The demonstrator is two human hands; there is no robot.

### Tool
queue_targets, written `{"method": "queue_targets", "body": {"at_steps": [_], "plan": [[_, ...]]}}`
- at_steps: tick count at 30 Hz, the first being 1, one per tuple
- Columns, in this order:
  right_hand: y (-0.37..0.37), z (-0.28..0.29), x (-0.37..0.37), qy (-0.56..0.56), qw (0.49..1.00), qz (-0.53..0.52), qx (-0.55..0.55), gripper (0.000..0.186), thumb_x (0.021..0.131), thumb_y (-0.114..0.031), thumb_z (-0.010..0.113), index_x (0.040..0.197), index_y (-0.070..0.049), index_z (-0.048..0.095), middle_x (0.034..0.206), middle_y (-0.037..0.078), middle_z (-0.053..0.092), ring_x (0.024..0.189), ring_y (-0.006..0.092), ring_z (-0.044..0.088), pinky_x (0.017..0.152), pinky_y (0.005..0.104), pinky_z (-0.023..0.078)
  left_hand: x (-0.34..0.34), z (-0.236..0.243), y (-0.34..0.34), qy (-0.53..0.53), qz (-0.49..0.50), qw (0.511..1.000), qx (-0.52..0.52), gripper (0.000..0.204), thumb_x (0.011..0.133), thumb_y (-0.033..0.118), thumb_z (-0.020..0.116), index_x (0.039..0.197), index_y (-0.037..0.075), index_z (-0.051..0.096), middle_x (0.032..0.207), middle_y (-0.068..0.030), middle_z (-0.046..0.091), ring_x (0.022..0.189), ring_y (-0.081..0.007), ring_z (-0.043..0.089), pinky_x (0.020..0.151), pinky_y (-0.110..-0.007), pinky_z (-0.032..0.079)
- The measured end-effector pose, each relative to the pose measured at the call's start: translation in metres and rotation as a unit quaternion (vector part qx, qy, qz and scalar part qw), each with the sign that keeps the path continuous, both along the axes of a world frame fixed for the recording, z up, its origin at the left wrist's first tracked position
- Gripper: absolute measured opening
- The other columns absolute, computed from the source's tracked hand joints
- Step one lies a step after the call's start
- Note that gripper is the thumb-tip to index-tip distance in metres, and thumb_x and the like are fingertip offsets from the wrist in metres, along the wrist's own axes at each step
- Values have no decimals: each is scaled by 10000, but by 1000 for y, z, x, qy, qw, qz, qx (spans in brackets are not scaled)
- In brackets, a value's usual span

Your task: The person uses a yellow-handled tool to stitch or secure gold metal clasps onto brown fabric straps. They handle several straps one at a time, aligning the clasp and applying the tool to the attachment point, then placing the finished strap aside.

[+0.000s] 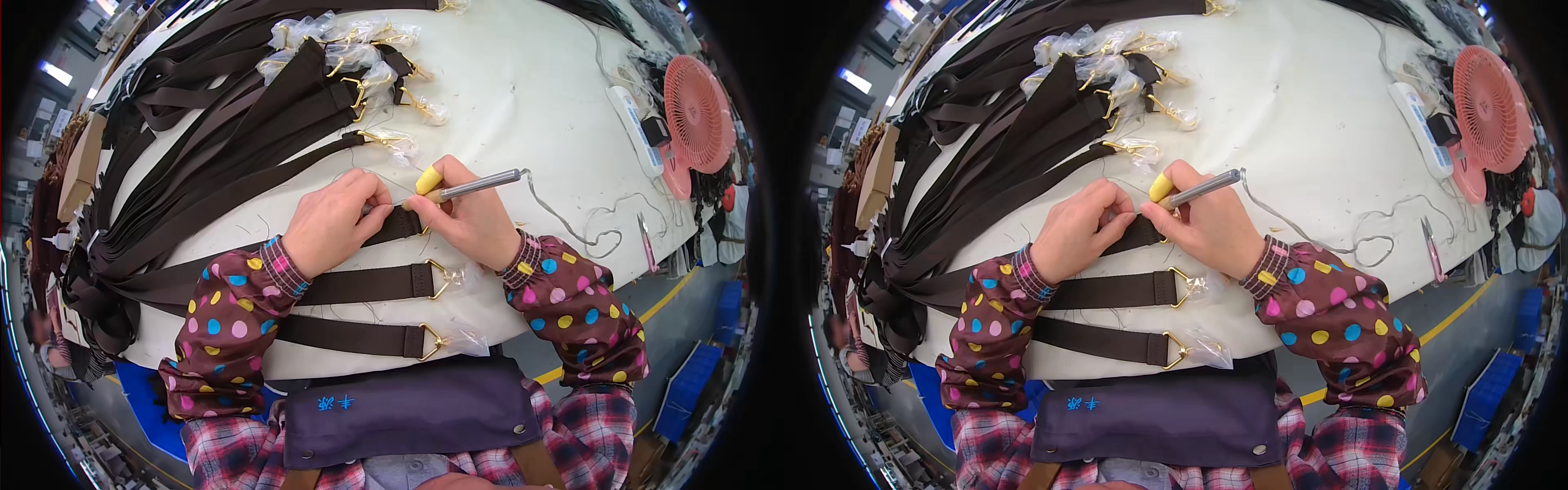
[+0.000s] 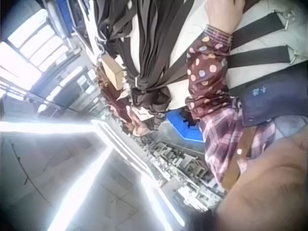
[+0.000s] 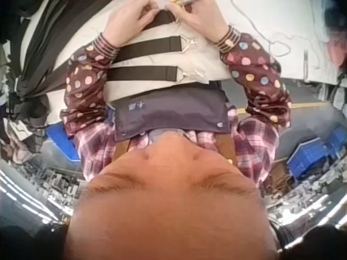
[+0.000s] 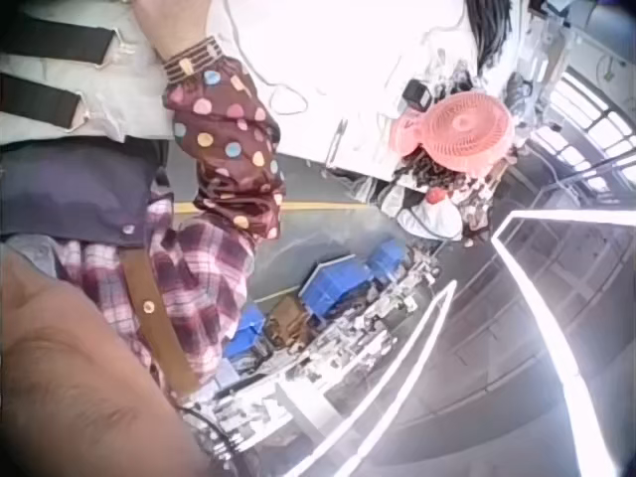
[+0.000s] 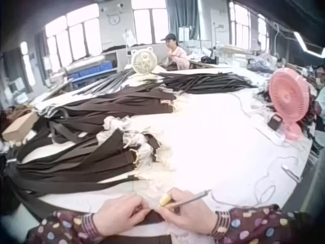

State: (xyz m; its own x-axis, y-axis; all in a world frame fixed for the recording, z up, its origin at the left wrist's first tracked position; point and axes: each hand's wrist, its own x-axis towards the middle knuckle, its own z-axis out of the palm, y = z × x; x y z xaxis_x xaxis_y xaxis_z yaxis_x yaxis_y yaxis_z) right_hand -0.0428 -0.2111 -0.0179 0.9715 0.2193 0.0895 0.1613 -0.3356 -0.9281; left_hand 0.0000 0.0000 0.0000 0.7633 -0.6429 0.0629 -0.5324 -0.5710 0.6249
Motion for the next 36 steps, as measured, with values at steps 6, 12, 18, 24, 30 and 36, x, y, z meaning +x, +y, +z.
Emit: {"method": "queue_targets", "body": {"at_steps": [6,12,18,24,30,36], "plan": [[1,1,-1,0,1000,-2,-8,198,913,-101,666,948,-25,487,786,-9,523,657,32,470,559,209,407,-1,-1,0,-2,-2,1000,-7,113,871,118,661,933,68,581,845,-50,583,674,-165,589,622,-289,471],[1,5,-2,-10,1000,-2,0,196,921,-111,659,970,-14,496,799,4,539,678,47,487,601,219,424,3,-4,4,49,52,997,-24,135,883,147,656,966,74,577,864,-59,590,712,-189,603,633,-311,480],[-20,12,-3,-99,995,-30,4,161,948,-82,618,1079,11,612,873,65,626,792,115,577,717,234,462,4,5,3,-27,30,999,33,233,873,234,692,1034,104,585,929,-59,604,757,-222,608,657,-342,499],[-29,8,-4,-195,968,33,-154,294,838,-93,728,1104,-34,619,952,131,635,872,269,612,787,327,496,8,4,-3,5,-12,1000,26,239,848,196,722,1023,75,612,890,-50,592,641,-154,525,614,-296,465],[-33,8,-3,-178,971,60,-149,341,793,-82,757,1106,-54,623,988,118,641,920,270,623,808,347,507,17,3,-11,66,-23,997,22,172,865,164,694,953,48,604,787,-49,579,636,-145,509,591,-300,439],[-34,9,-4,-188,970,54,-145,323,786,-59,753,1080,-49,621,966,117,636,893,279,624,780,347,512,27,12,6,-206,97,971,68,134,877,175,655,885,83,558,792,-45,584,707,-229,597,595,-346,475]]}}
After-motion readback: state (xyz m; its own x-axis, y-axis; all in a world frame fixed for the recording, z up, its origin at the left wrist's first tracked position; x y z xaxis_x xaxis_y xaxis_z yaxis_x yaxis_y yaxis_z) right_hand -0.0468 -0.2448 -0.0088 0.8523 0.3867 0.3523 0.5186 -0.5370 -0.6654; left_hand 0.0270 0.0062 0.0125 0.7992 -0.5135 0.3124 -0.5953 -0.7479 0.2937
